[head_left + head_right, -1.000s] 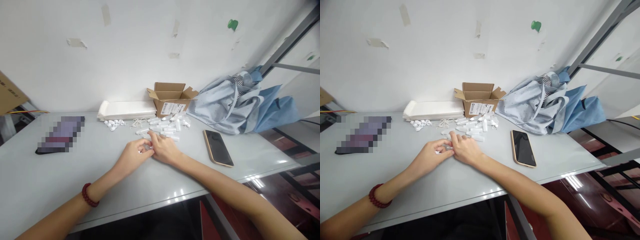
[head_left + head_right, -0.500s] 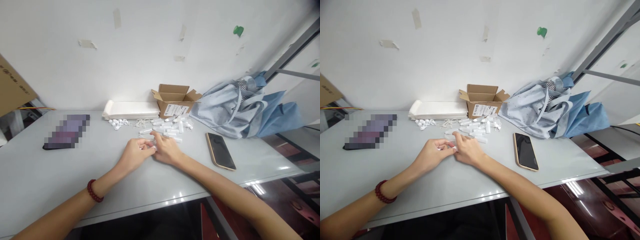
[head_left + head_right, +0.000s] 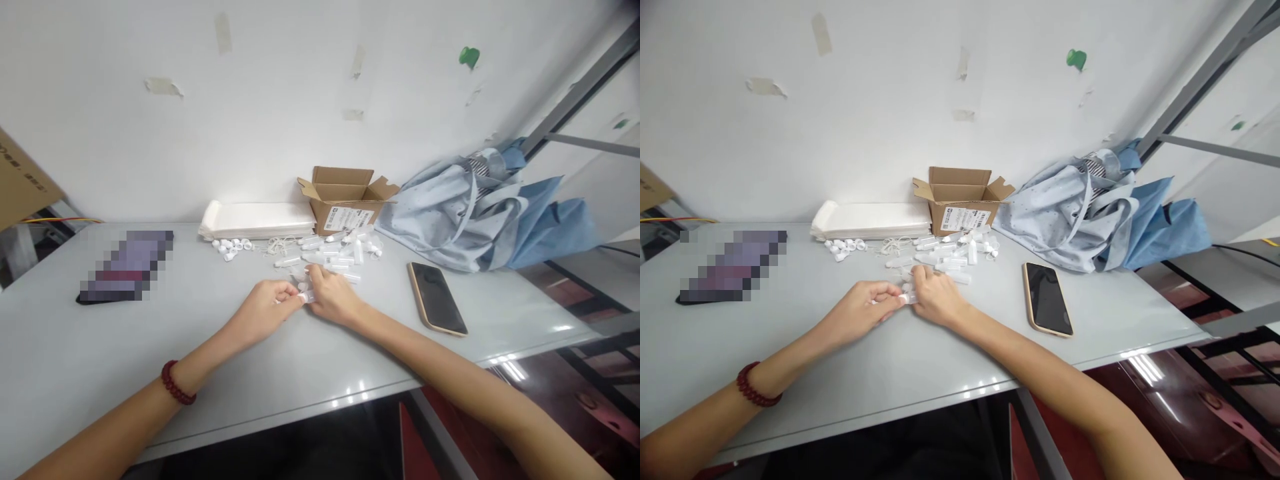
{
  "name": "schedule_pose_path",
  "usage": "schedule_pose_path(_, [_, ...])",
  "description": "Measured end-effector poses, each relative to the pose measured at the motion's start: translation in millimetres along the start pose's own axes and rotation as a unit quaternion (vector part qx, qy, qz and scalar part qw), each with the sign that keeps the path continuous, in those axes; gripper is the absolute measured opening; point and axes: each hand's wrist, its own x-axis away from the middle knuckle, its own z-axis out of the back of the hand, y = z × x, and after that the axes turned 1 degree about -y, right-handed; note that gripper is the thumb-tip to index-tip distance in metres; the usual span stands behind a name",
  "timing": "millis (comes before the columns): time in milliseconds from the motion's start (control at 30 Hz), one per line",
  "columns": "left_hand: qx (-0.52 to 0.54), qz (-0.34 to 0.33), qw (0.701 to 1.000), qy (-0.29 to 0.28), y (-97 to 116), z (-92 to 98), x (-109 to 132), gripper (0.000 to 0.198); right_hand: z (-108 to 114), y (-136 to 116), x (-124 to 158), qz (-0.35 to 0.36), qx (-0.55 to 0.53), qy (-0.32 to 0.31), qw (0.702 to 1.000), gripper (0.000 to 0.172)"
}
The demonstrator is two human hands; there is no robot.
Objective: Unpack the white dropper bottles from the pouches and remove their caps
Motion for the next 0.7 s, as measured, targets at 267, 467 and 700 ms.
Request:
schedule_pose_path(267, [0.181,0.14,0.97,-0.08,0.0,-0.3,-1.6,0.035,0.5,-2.3,0.8,0.0,0.007,0.008,1.0,0.038])
schedule_pose_path(467, [0.083,0.078,0.991,-0.064,-3.6,1.0,-1.3,0.041,1.6,-2.7,-0.4,0.003,0.024,0.005,1.0,0.036])
schedule_pose_path(700, [0.105,0.115,0.984,-0.082,-3.8,4.7,-3.8,0.052,2.1,-3.9,0.8,0.011,0.021,0.011,1.0,0.036])
